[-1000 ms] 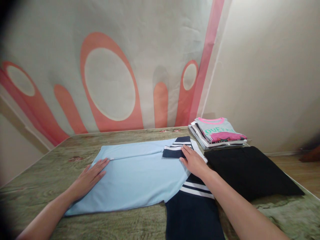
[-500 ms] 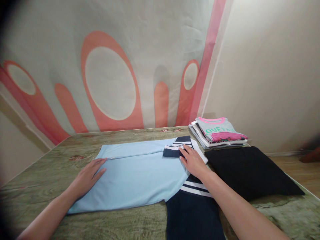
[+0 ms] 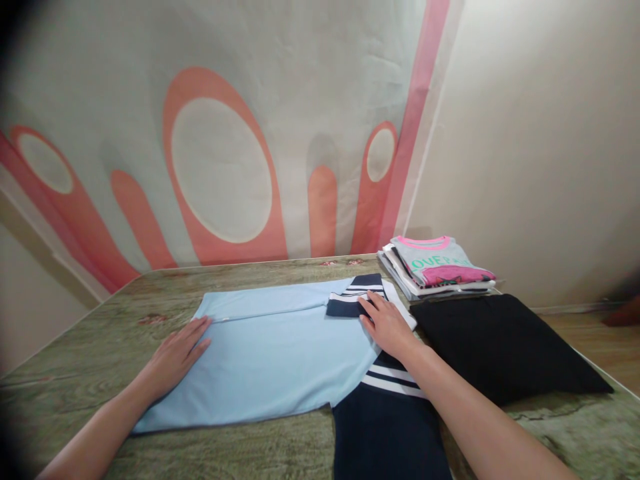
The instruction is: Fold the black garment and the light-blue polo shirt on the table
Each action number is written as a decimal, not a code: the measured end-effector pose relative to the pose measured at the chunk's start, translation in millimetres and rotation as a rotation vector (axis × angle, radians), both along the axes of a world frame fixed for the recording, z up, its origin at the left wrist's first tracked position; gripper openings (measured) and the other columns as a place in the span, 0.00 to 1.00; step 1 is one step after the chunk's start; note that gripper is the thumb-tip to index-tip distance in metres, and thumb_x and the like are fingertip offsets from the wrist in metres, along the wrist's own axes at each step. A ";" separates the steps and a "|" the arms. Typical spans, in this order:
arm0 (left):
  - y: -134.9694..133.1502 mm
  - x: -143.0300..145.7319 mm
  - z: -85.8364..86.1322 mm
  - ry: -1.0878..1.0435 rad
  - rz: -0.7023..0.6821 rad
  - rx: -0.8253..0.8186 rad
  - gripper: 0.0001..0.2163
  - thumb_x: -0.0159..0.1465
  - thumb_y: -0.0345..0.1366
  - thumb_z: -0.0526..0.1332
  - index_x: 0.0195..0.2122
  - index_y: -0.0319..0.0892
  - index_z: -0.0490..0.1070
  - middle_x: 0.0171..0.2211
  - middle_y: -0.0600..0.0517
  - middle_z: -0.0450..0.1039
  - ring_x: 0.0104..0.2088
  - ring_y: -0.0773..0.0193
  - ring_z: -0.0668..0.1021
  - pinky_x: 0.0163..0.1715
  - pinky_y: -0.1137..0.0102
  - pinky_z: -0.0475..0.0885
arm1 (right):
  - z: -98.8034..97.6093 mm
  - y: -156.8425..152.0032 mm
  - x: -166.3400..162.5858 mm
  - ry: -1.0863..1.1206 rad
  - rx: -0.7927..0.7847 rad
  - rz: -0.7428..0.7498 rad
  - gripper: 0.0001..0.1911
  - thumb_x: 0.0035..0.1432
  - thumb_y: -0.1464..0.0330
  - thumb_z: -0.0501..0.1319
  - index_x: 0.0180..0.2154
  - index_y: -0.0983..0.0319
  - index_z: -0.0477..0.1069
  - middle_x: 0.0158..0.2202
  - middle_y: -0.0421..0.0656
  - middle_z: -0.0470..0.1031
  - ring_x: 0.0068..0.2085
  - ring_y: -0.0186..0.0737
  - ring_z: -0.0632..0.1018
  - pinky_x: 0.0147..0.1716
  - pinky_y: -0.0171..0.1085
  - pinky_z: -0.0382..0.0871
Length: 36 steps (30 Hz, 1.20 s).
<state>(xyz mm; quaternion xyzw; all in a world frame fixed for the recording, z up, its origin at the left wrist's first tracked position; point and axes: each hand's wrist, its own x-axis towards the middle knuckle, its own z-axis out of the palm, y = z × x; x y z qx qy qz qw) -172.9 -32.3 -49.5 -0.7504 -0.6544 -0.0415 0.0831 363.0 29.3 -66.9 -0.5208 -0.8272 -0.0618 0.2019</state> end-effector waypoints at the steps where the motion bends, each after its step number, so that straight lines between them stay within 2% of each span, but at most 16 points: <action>1: 0.3 -1.1 -1.0 -0.002 -0.001 0.003 0.27 0.70 0.48 0.43 0.67 0.43 0.53 0.67 0.47 0.53 0.66 0.55 0.59 0.61 0.55 0.57 | -0.7 0.5 0.0 0.001 0.005 0.001 0.25 0.65 0.62 0.50 0.62 0.59 0.61 0.65 0.50 0.59 0.62 0.52 0.63 0.58 0.52 0.62; 8: 2.2 -7.5 -7.7 -0.004 -0.004 0.012 0.27 0.69 0.48 0.44 0.67 0.44 0.52 0.67 0.48 0.52 0.66 0.54 0.58 0.60 0.51 0.58 | 2.6 -1.2 -2.3 0.029 0.007 0.008 0.24 0.66 0.63 0.50 0.62 0.60 0.61 0.65 0.50 0.59 0.63 0.51 0.62 0.58 0.51 0.62; 14: 0.6 -5.3 -3.7 0.000 -0.001 0.014 0.26 0.70 0.47 0.44 0.67 0.45 0.52 0.67 0.48 0.52 0.66 0.54 0.58 0.60 0.52 0.58 | 11.4 -8.2 -10.1 0.015 -0.026 0.101 0.24 0.66 0.61 0.51 0.62 0.57 0.60 0.66 0.47 0.57 0.66 0.49 0.58 0.62 0.54 0.56; 20: -0.1 -2.8 -2.4 -0.003 0.014 0.001 0.26 0.69 0.47 0.43 0.67 0.46 0.53 0.67 0.50 0.52 0.66 0.55 0.58 0.61 0.52 0.57 | 10.2 -7.1 -10.0 -0.010 -0.070 0.115 0.24 0.66 0.63 0.50 0.62 0.55 0.60 0.66 0.44 0.57 0.66 0.47 0.57 0.62 0.53 0.55; 23: -2.7 -0.5 1.1 0.005 0.020 0.000 0.27 0.69 0.48 0.44 0.66 0.42 0.54 0.67 0.48 0.53 0.65 0.54 0.59 0.61 0.53 0.58 | 10.1 -6.8 -9.0 -0.015 -0.071 0.120 0.24 0.66 0.63 0.50 0.62 0.55 0.60 0.66 0.44 0.57 0.66 0.47 0.57 0.61 0.54 0.56; 26: -7.0 1.6 8.7 0.060 0.096 0.016 0.28 0.68 0.46 0.42 0.64 0.36 0.57 0.66 0.42 0.54 0.64 0.49 0.60 0.59 0.46 0.57 | 13.0 -8.8 -9.5 -0.031 -0.050 0.086 0.24 0.65 0.64 0.50 0.61 0.57 0.62 0.65 0.46 0.59 0.65 0.49 0.60 0.59 0.53 0.60; 28: -8.9 3.0 13.9 0.116 0.135 0.074 0.27 0.68 0.43 0.41 0.62 0.33 0.60 0.66 0.38 0.55 0.64 0.46 0.60 0.58 0.40 0.54 | 16.9 -11.1 -10.7 -0.029 -0.015 0.025 0.22 0.65 0.65 0.50 0.58 0.60 0.67 0.62 0.49 0.64 0.61 0.50 0.67 0.57 0.51 0.64; 30: -8.8 5.9 16.9 0.136 0.109 0.131 0.26 0.68 0.41 0.41 0.62 0.33 0.61 0.66 0.38 0.54 0.65 0.46 0.58 0.59 0.41 0.52 | 21.4 -13.7 -12.8 -0.003 0.021 -0.014 0.20 0.65 0.67 0.49 0.53 0.61 0.72 0.57 0.49 0.71 0.56 0.49 0.72 0.55 0.50 0.66; 32: -7.3 11.3 16.6 0.098 0.032 0.119 0.26 0.69 0.42 0.42 0.63 0.35 0.59 0.67 0.40 0.53 0.66 0.50 0.57 0.62 0.49 0.54 | 24.4 -16.0 -15.8 0.028 0.039 0.018 0.19 0.66 0.67 0.49 0.52 0.60 0.73 0.54 0.48 0.74 0.54 0.47 0.73 0.56 0.48 0.65; 34: -6.0 18.9 13.6 0.042 -0.046 0.045 0.26 0.69 0.46 0.43 0.65 0.39 0.56 0.67 0.44 0.51 0.67 0.54 0.56 0.63 0.54 0.54 | 24.4 -17.9 -19.1 0.035 0.024 0.081 0.19 0.66 0.65 0.50 0.54 0.59 0.71 0.57 0.47 0.71 0.58 0.46 0.70 0.57 0.47 0.63; 36: -5.9 26.5 9.6 0.010 -0.095 -0.023 0.26 0.70 0.47 0.43 0.67 0.44 0.50 0.68 0.48 0.49 0.67 0.55 0.55 0.63 0.53 0.52 | 21.3 -18.8 -21.3 0.012 -0.024 0.120 0.21 0.66 0.63 0.51 0.57 0.58 0.67 0.61 0.46 0.66 0.62 0.47 0.65 0.58 0.50 0.61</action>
